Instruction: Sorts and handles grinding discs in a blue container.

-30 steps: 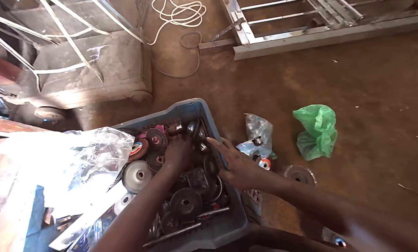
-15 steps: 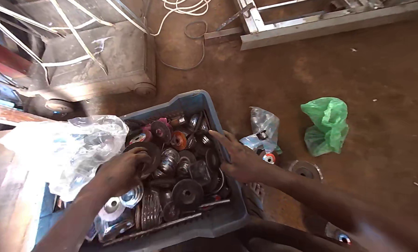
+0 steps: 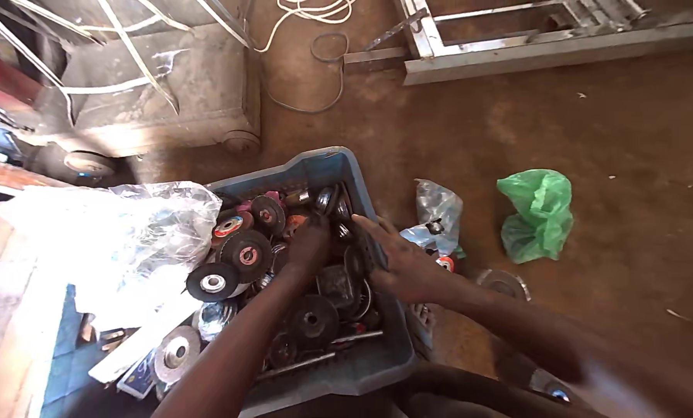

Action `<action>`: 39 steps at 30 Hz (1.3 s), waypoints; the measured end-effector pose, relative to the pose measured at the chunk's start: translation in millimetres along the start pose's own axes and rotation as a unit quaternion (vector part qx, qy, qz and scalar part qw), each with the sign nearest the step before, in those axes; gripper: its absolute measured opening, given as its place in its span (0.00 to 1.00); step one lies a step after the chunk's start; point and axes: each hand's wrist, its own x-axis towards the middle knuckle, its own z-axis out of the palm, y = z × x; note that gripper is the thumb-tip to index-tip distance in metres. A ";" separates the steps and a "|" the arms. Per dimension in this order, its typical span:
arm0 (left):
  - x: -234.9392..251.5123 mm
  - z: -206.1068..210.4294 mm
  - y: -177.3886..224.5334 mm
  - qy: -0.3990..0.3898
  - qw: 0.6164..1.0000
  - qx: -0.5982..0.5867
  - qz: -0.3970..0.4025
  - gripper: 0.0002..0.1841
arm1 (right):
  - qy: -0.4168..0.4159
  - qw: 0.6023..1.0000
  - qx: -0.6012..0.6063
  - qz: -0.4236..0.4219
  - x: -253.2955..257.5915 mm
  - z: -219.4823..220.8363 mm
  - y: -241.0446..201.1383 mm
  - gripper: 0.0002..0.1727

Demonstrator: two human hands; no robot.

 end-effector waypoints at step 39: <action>-64.9 -68.7 -53.6 -0.243 0.945 0.146 0.165 0.22 | 0.005 1.000 -0.006 -0.022 -1.1 1.8 4.9 0.51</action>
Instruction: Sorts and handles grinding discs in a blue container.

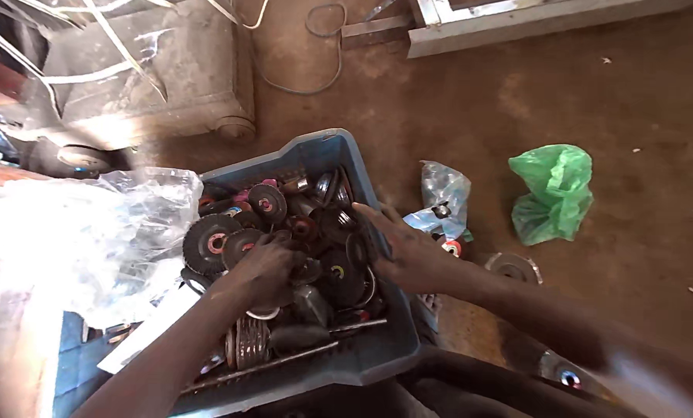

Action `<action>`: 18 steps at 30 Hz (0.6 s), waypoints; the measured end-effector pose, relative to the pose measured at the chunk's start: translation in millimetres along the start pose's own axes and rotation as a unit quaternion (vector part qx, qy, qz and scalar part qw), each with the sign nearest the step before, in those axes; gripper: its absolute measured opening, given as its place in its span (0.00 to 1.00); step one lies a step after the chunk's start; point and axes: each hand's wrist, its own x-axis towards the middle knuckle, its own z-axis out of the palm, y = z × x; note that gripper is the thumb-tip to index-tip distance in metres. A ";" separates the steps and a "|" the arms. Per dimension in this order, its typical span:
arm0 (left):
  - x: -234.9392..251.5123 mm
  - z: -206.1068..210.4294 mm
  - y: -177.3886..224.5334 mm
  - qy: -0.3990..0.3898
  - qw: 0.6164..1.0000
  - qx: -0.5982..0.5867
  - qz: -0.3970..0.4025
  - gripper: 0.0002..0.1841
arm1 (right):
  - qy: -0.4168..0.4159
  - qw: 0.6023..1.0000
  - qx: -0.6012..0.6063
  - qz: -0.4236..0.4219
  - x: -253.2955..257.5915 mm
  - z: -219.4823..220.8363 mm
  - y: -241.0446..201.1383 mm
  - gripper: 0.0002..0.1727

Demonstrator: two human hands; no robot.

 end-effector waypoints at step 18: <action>-61.9 -0.1 -7.1 0.014 0.997 -0.073 0.004 0.20 | 0.005 1.000 -0.003 -0.002 0.0 2.3 0.6 0.53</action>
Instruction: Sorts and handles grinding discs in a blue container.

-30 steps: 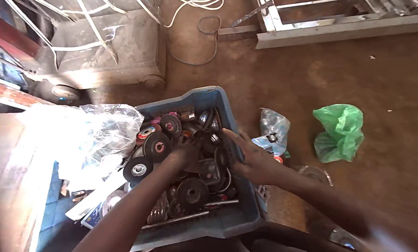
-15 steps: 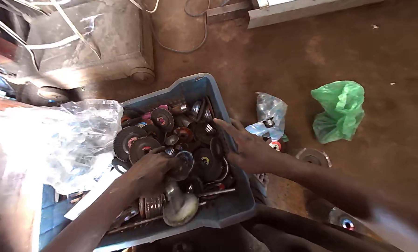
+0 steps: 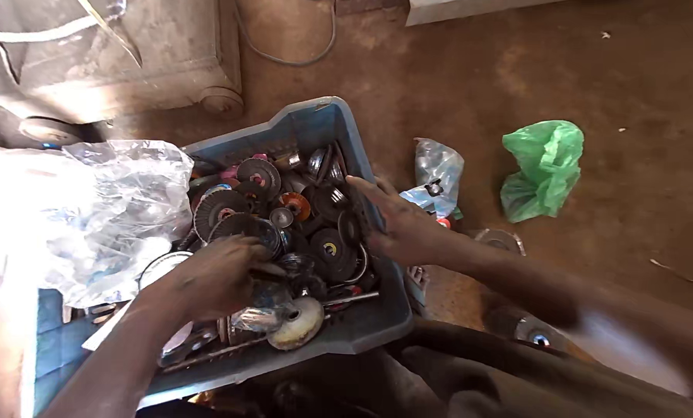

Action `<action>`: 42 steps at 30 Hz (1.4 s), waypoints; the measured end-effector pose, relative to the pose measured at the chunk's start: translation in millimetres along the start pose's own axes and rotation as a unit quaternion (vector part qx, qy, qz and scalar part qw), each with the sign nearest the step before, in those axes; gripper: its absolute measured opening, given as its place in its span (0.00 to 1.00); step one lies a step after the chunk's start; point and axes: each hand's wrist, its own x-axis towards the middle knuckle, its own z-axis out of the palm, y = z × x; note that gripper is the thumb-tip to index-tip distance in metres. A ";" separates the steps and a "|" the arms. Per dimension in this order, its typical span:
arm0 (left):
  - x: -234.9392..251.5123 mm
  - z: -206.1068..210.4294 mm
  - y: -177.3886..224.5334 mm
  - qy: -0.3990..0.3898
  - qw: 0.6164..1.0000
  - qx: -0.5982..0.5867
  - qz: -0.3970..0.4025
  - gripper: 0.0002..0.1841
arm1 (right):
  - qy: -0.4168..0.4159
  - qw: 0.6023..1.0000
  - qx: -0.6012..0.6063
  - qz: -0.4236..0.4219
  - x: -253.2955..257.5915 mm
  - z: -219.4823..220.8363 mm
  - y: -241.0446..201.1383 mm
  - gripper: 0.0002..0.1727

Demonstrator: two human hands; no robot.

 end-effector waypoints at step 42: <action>117.7 48.7 50.9 -0.005 0.986 0.083 0.148 0.36 | 0.004 1.000 0.005 -0.015 2.3 1.9 3.5 0.54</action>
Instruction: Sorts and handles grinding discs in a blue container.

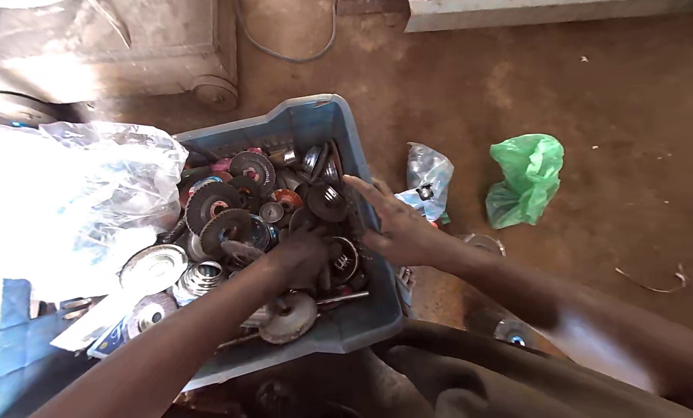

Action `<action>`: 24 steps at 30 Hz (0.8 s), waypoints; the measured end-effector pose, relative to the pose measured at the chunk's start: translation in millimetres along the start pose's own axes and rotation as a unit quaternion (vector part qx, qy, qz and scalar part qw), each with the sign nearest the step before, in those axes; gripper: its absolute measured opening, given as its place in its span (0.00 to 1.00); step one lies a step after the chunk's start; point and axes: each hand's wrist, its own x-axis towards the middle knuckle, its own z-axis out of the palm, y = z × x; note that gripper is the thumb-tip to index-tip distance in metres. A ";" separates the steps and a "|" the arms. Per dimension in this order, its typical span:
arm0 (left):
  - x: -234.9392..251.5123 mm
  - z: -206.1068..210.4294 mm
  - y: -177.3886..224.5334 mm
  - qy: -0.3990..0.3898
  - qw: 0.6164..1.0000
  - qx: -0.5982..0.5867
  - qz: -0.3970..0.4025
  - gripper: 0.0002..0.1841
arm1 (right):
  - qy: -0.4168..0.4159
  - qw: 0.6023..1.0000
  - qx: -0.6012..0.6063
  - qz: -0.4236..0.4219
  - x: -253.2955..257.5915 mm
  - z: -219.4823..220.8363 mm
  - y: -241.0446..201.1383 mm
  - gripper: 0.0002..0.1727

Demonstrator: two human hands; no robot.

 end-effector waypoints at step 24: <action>-87.5 -5.5 -55.2 0.224 0.969 0.057 0.085 0.13 | -0.014 1.000 0.016 -0.004 0.9 -2.9 2.6 0.54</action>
